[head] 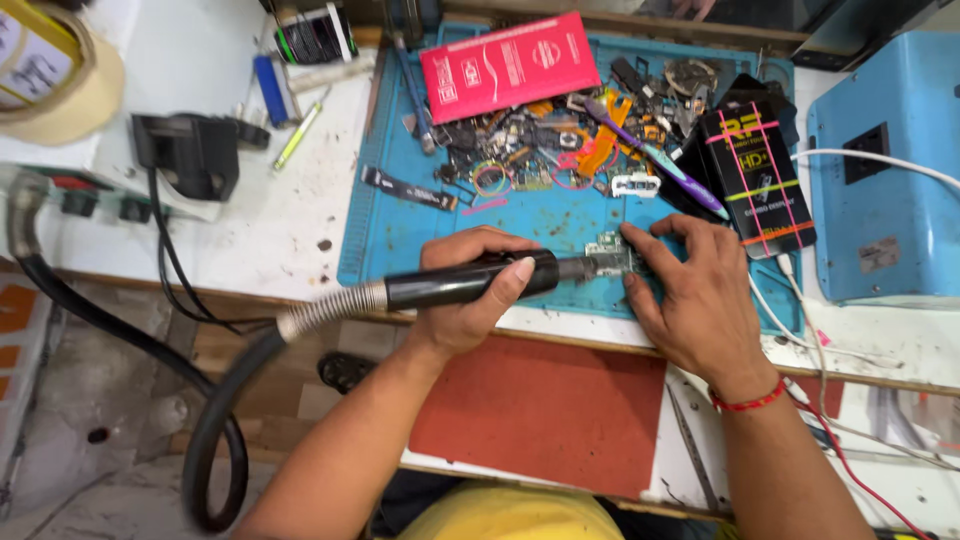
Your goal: The person scrapes a small component on a phone motherboard with a sharp tool and then applies heat from a handheld air station nozzle to the same component.
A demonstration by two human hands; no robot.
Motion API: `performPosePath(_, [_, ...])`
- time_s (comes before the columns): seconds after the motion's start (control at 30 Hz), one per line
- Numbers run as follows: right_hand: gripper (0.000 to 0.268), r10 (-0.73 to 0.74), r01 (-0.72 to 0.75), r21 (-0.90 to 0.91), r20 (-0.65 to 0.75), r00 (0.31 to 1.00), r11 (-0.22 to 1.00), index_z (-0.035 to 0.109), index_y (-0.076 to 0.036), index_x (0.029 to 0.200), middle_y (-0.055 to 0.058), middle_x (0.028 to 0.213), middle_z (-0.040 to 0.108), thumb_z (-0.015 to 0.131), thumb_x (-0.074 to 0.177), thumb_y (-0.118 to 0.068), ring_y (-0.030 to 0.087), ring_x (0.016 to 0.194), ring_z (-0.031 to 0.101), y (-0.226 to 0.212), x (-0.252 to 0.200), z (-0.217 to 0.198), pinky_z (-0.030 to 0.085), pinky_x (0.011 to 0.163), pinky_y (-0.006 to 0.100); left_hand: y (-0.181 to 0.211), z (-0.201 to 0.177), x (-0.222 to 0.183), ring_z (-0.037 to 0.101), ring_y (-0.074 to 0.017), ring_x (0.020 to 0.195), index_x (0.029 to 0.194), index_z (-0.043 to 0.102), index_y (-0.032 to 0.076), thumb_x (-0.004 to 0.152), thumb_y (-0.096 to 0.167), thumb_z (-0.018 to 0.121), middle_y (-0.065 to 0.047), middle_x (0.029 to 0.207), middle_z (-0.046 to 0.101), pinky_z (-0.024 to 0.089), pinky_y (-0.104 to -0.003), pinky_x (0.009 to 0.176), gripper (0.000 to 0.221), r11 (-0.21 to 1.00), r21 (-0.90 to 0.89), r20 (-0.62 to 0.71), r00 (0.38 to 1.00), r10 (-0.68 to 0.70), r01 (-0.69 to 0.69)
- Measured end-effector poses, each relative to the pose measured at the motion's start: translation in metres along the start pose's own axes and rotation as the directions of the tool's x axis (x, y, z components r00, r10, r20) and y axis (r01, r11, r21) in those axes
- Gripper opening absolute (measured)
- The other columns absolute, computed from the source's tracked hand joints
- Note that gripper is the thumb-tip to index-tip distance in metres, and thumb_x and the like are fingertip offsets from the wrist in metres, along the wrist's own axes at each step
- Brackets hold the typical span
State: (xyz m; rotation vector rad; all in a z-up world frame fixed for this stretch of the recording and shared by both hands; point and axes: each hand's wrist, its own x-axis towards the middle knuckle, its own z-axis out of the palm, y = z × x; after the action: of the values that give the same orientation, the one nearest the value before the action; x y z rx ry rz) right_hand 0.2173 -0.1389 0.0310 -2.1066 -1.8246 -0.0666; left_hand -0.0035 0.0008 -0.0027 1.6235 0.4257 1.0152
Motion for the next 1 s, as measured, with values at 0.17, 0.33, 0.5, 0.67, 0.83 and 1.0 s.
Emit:
performPosePath(0.17, [0.05,0.011,-0.011,-0.012,0.005,1.0,1.0,0.069,-0.016,0.134,0.013,0.126,0.058,0.074,0.085,-0.024,0.037,0.118,0.05,0.0,0.0,0.001,0.042,0.103,0.049,0.0,-0.003,-0.003,0.074,-0.0162,0.089,0.103,0.073,-0.001,0.097,0.018,0.071,-0.012,0.1,0.078,0.059,-0.029,0.083,0.021,0.999,-0.019,0.006,0.999,0.036,-0.036])
performPosePath(0.33, [0.051,0.009,-0.009,-0.011,0.003,1.0,1.0,0.069,-0.015,0.131,0.011,0.125,0.06,0.075,0.082,-0.025,0.034,0.113,0.053,-0.002,0.001,-0.002,0.044,0.099,0.048,0.007,0.002,-0.005,0.074,-0.0185,0.086,0.102,0.074,-0.002,0.094,0.019,0.071,-0.012,0.096,0.078,0.059,-0.03,0.082,0.023,0.992,0.123,-0.096,0.995,0.033,-0.021])
performPosePath(0.5, [0.051,0.036,-0.036,0.007,0.015,0.999,0.999,0.067,-0.015,0.131,0.01,0.126,0.06,0.074,0.081,-0.025,0.034,0.11,0.054,-0.002,0.0,-0.003,0.045,0.096,0.047,0.009,-0.003,-0.004,0.075,-0.02,0.092,0.105,0.071,-0.002,0.097,0.021,0.069,-0.014,0.102,0.077,0.06,-0.031,0.087,0.024,0.999,0.032,-0.069,0.997,0.027,-0.025])
performPosePath(0.67, [0.052,0.036,-0.036,0.008,0.052,0.998,0.999,0.065,-0.015,0.133,0.011,0.129,0.058,0.072,0.082,-0.024,0.036,0.114,0.052,0.003,-0.002,-0.001,0.044,0.099,0.048,0.005,-0.005,-0.007,0.077,-0.0211,0.094,0.104,0.071,0.0,0.096,0.025,0.071,-0.014,0.102,0.077,0.061,-0.032,0.087,0.026,0.997,0.063,0.002,0.999,0.045,-0.045])
performPosePath(0.83, [0.054,0.082,-0.079,-0.05,0.065,0.995,0.996,0.066,-0.02,0.133,0.011,0.132,0.059,0.07,0.08,-0.029,0.034,0.116,0.053,0.005,-0.009,0.002,0.045,0.1,0.046,0.009,-0.003,-0.006,0.075,-0.0227,0.092,0.106,0.071,0.0,0.095,0.026,0.072,-0.014,0.102,0.076,0.06,-0.032,0.087,0.029,1.0,0.02,-0.02,1.0,0.003,-0.002])
performPosePath(1.0, [0.053,0.056,-0.044,-0.124,0.095,0.994,0.991,0.068,-0.025,0.133,0.007,0.13,0.061,0.068,0.082,-0.038,0.03,0.116,0.054,0.012,-0.008,0.01,0.045,0.102,0.044,0.007,-0.007,-0.007,0.073,-0.0194,0.089,0.103,0.072,0.0,0.095,0.024,0.071,-0.014,0.099,0.077,0.059,-0.031,0.084,0.025,0.997,-0.07,0.009,0.999,-0.031,0.032])
